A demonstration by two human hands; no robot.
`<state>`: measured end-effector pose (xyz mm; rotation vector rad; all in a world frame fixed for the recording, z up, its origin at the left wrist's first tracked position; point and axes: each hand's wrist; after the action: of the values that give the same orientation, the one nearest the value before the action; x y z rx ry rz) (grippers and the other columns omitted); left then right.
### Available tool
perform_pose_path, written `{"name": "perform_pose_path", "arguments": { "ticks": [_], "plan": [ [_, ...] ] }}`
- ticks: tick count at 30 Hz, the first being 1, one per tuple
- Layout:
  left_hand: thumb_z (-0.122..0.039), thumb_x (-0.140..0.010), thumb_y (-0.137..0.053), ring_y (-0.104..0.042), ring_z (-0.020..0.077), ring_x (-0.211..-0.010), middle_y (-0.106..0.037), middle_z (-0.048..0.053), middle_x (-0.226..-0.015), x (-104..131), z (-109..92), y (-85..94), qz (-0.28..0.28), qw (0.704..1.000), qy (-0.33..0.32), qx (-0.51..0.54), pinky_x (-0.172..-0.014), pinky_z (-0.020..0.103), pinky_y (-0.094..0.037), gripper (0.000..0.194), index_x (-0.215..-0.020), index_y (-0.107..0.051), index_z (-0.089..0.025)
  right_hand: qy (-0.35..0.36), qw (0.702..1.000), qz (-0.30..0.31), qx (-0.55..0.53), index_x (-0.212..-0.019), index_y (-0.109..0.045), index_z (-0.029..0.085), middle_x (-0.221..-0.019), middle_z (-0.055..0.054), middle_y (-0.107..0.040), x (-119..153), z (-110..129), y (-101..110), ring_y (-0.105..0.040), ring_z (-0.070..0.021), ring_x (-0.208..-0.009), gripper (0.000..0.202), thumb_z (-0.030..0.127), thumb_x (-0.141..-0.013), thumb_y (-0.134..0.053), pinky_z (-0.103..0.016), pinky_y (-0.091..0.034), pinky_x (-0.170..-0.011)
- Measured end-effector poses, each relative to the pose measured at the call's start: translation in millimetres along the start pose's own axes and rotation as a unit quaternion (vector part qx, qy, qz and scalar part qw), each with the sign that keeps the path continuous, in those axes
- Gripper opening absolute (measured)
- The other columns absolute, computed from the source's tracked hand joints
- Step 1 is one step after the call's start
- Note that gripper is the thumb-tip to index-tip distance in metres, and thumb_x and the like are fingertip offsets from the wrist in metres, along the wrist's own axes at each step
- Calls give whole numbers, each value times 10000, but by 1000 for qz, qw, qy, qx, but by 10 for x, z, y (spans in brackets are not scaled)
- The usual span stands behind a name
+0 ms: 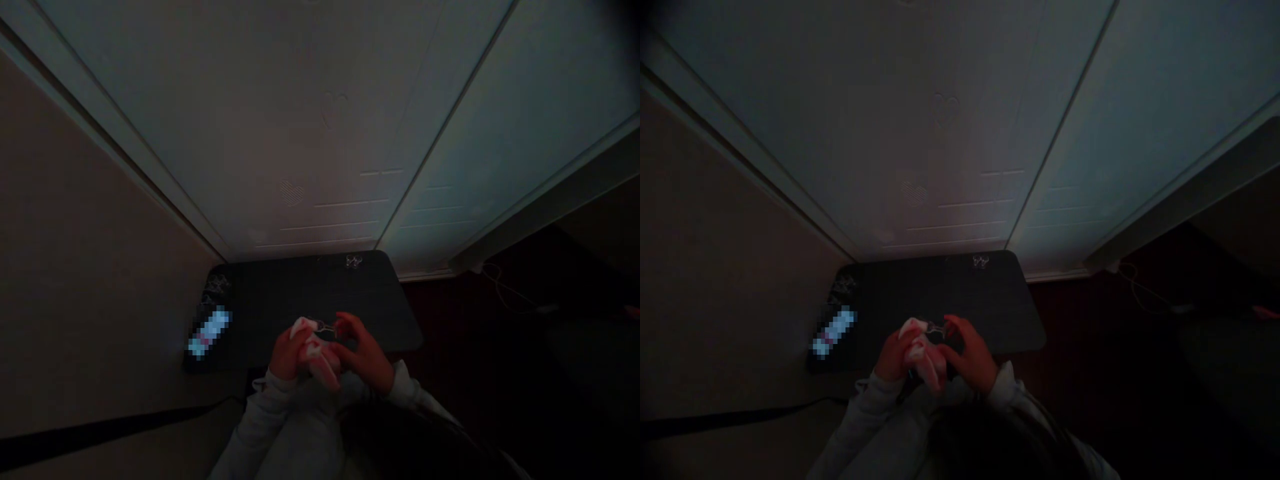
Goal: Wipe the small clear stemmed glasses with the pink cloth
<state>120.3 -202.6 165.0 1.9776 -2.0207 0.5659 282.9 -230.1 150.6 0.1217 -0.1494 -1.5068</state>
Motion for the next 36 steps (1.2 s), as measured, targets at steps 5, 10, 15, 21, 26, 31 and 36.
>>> {"name": "perform_pose_path", "arguments": {
  "ticks": [5,10,15,21,26,31,36],
  "plan": [
    [-309,-610,-617,-502,120,-508,-574,-2,-542,-35,54,29,1,1000,22,12,-491,227,-371,179,-619,-636,-131,93,980,29,175,-1060,-538,219,-1021,-73,-593,5,-13,68,-532,-207,-969,280,222,-780,-531,-387,-404,-870],
    [-297,-604,-626,-486,110,-503,-562,-12,-531,-35,71,67,0,1000,21,13,-481,219,-360,163,-604,-625,-135,84,972,25,219,-1060,-546,205,-962,-75,-622,9,-41,39,-557,-211,-899,287,271,-780,-554,-384,-414,-824],
    [-303,-606,-616,-456,101,-481,-543,-23,-517,-26,13,122,38,999,16,1,-466,213,-340,179,-654,-640,-133,1,993,5,119,-1008,-541,192,-817,-34,-614,7,-50,-52,-562,-170,-776,247,329,-807,-502,-314,-434,-748],
    [-300,-632,-607,-465,103,-520,-562,-11,-572,-28,16,228,75,997,8,-35,-489,205,-343,196,-708,-655,-126,-82,996,17,-28,-674,-511,182,-609,17,-504,-61,-32,-188,-485,-124,-606,381,522,-811,-406,-248,-402,-599],
    [-299,-641,-618,-465,98,-512,-561,-15,-564,-50,71,253,104,994,15,-33,-493,203,-341,225,-767,-665,-120,-153,985,31,-69,-509,-475,175,-513,5,-486,-101,-19,-255,-478,-122,-543,601,592,-842,-200,-276,-384,-619],
    [-308,-612,-629,-489,110,-501,-580,-13,-559,-90,57,158,59,997,32,-33,-488,212,-356,242,-757,-666,-119,-136,987,-16,-82,-755,-589,166,-645,-17,-565,-51,-41,-221,-532,-144,-635,529,594,-822,-286,-288,-425,-661],
    [-318,-626,-625,-507,116,-540,-597,-7,-597,-125,12,92,52,998,18,-37,-510,216,-375,212,-714,-653,-127,-29,998,-13,-60,-1129,-484,215,-991,-54,-581,27,-69,-99,-563,-158,-868,347,389,-829,-465,-309,-441,-809]
  ]
}}
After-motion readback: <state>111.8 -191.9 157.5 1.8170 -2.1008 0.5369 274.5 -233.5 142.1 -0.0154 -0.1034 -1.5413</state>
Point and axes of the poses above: each hand's wrist, its own x-axis away from the middle knuckle, its own y-axis out of the back of the hand, z = x × y
